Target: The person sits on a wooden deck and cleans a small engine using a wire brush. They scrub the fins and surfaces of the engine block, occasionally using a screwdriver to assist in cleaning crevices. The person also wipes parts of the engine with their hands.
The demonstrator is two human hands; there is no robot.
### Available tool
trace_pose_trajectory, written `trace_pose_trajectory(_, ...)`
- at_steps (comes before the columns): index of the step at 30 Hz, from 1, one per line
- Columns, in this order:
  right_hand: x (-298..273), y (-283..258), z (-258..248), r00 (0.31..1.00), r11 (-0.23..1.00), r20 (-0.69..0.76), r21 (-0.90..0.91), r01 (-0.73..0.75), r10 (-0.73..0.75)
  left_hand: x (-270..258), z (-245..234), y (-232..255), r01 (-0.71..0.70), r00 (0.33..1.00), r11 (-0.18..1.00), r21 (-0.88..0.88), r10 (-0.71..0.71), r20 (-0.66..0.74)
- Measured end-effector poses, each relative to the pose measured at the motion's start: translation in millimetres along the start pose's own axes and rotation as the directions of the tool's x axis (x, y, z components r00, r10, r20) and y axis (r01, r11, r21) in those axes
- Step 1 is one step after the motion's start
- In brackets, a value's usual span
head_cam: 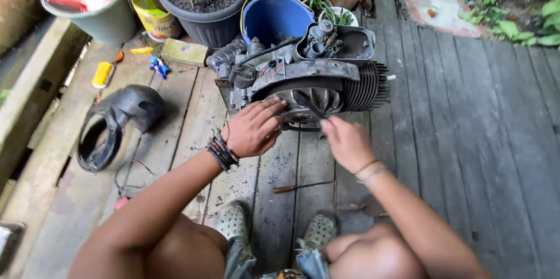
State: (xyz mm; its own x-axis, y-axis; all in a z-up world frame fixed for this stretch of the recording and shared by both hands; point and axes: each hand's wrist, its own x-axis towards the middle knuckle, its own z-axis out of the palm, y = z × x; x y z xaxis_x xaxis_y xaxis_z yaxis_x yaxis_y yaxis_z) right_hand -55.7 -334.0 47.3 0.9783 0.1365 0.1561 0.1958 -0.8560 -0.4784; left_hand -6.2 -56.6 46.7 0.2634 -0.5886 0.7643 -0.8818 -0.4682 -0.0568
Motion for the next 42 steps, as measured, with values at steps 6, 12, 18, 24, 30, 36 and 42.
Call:
trace_pose_trajectory(6, 15.9, -37.1, 1.8, 0.990, 0.995, 0.107, -0.018, 0.094, -0.091, -48.0, 9.4, -17.4, -0.010, 0.998, 1.000, -0.007, 0.011, 0.056)
trace_pose_trajectory(12, -13.0, -9.1, -20.5, 0.975, 0.987, 0.211, -0.153, -0.041, 0.073, -57.4, 1.8, -23.4, 0.043, 0.992, 0.997, -0.057, -0.036, 0.119)
trace_pose_trajectory(18, 20.3, -44.3, 24.3, 0.983, 0.973, 0.183, -0.231, 0.024, 0.020, -48.7, -4.4, -28.0, 0.018, 0.999, 1.000, 0.022, -0.019, 0.050)
trace_pose_trajectory(24, 0.1, -45.2, -4.2, 0.980, 0.980, 0.199, -0.190, 0.052, -0.013, -47.5, -4.9, -30.3, 0.011, 1.000, 0.999, -0.038, -0.011, 0.022)
trace_pose_trajectory(30, -17.4, 17.6, -7.2, 0.995, 0.941, 0.019, -0.323, 0.099, -0.098, -56.0, 18.7, -35.4, 0.035, 0.999, 0.995, -0.096, -0.034, 0.014)
trace_pose_trajectory(36, 27.6, -27.0, 38.4, 0.992, 0.962, -0.021, -0.248, 0.116, -0.125, -54.9, 9.4, -27.4, 0.047, 0.997, 0.997, -0.063, -0.043, 0.060)
trace_pose_trajectory(42, 12.0, -37.1, -7.5, 0.998, 0.951, 0.056, -0.305, 0.055, -0.040, -45.3, -4.2, -28.8, 0.025, 0.996, 0.999, -0.031, -0.022, 0.088)
